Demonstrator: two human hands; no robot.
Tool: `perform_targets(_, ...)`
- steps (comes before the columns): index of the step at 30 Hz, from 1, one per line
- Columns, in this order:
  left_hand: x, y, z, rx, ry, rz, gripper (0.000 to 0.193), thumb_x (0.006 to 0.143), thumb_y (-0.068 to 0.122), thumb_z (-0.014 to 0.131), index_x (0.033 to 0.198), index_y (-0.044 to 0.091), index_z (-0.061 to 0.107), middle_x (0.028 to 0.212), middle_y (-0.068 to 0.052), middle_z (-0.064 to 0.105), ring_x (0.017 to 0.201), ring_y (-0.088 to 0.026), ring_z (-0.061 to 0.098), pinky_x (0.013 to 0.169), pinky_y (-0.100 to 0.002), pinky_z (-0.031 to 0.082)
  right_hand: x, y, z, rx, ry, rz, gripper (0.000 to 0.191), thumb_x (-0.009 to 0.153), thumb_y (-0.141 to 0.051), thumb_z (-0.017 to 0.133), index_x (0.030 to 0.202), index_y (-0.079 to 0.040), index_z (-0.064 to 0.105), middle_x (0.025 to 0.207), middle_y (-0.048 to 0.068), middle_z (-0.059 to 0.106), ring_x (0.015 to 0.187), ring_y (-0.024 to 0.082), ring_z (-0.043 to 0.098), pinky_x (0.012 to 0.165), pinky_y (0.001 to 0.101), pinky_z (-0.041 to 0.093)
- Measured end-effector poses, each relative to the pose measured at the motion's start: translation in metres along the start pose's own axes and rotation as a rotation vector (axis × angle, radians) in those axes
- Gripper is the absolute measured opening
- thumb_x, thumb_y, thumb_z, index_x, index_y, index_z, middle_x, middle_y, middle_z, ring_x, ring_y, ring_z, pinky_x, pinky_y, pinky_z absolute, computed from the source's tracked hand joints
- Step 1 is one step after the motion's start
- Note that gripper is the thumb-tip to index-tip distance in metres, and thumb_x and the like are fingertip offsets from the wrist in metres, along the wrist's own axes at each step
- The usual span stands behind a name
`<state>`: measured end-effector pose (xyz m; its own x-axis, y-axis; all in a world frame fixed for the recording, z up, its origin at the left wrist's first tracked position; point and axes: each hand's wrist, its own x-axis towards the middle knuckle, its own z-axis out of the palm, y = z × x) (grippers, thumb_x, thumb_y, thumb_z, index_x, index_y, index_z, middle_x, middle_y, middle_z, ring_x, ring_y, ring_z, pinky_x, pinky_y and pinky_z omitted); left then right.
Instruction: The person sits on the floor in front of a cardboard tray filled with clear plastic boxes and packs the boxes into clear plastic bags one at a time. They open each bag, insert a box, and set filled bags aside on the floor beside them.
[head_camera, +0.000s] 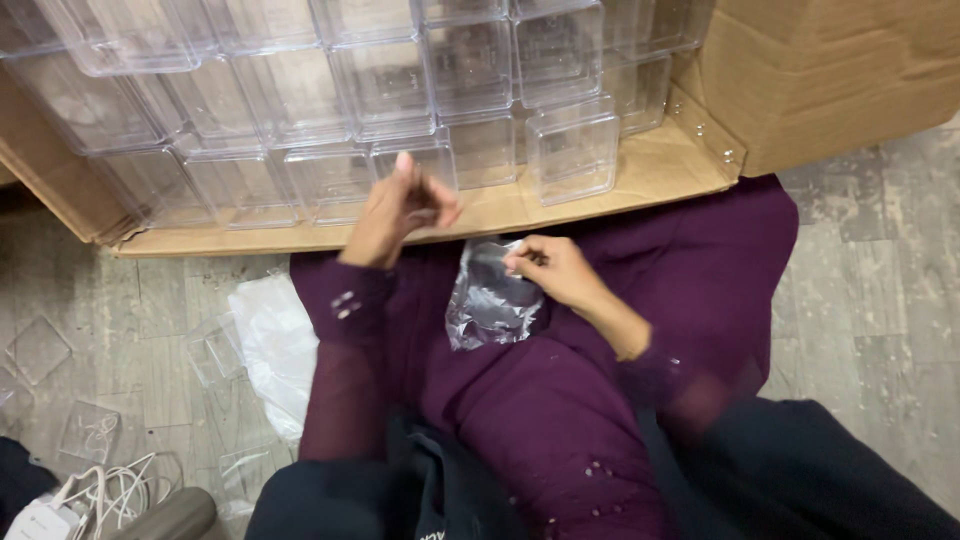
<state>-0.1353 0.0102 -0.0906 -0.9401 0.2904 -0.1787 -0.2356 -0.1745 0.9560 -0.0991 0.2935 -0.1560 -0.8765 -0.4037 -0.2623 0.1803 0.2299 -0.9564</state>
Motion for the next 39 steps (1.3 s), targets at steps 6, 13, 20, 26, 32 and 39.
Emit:
perform_targets(6, -0.026, -0.012, -0.009, 0.218, -0.141, -0.393, 0.073, 0.099, 0.063, 0.037, 0.115, 0.002, 0.073, 0.111, -0.010, 0.077, 0.103, -0.016, 0.074, 0.092, -0.027, 0.058, -0.052, -0.039, -0.031, 0.190, -0.132, -0.182, 0.014, 0.096, -0.003, 0.071, 0.108, 0.003, 0.071, 0.103, 0.004, 0.071, 0.090, 0.009, 0.058, 0.081, 0.0252, 0.047)
perform_targets(13, 0.008, -0.020, 0.037, -0.067, -0.142, 0.009, 0.022, 0.110, 0.014, 0.065, 0.119, -0.005, 0.069, 0.103, -0.008, 0.069, 0.087, -0.009, 0.058, 0.075, -0.024, 0.046, -0.067, -0.056, -0.025, -0.022, -0.171, -0.327, 0.030, 0.094, -0.007, 0.071, 0.121, 0.002, 0.066, 0.111, 0.002, 0.070, 0.104, 0.011, 0.063, 0.095, 0.0286, 0.053)
perform_targets(20, 0.010, 0.006, 0.060, -0.127, -0.064, 0.115, 0.032, 0.099, -0.008, 0.057, 0.129, 0.001, 0.062, 0.114, -0.004, 0.072, 0.102, -0.007, 0.069, 0.085, -0.023, 0.057, -0.059, -0.068, -0.069, 0.008, 0.031, -0.195, 0.030, 0.100, -0.007, 0.059, 0.126, 0.004, 0.068, 0.121, 0.009, 0.074, 0.115, 0.015, 0.067, 0.105, 0.0322, 0.052)
perform_targets(26, 0.009, 0.018, 0.077, -0.092, -0.166, 0.198, 0.057, 0.095, -0.018, 0.050, 0.149, 0.001, 0.050, 0.124, -0.008, 0.072, 0.105, -0.010, 0.063, 0.090, -0.025, 0.051, -0.031, -0.117, -0.089, 0.287, 0.028, -0.159, 0.038, 0.101, -0.024, 0.057, 0.130, 0.000, 0.066, 0.129, 0.006, 0.070, 0.122, 0.012, 0.064, 0.106, 0.0275, 0.049)
perform_targets(32, -0.001, 0.037, 0.074, 0.045, -0.260, 0.218, 0.087, 0.072, -0.019, 0.038, 0.155, 0.004, 0.035, 0.140, -0.005, 0.060, 0.132, -0.010, 0.057, 0.111, -0.025, 0.043, -0.005, -0.112, -0.061, 0.203, 0.024, -0.053, 0.017, 0.094, -0.014, 0.077, 0.101, 0.000, 0.071, 0.089, 0.003, 0.070, 0.077, 0.007, 0.062, 0.070, 0.0226, 0.051)
perform_targets(39, 0.050, 0.011, 0.081, 0.073, -0.086, 0.273, 0.039, 0.100, 0.010, 0.070, 0.137, 0.000, 0.063, 0.120, -0.008, 0.072, 0.108, -0.011, 0.065, 0.095, -0.027, 0.054, 0.006, -0.110, -0.062, 0.147, 0.186, -0.109, 0.014, 0.093, -0.010, 0.078, 0.095, 0.000, 0.069, 0.078, 0.000, 0.068, 0.063, 0.006, 0.057, 0.056, 0.0219, 0.045)
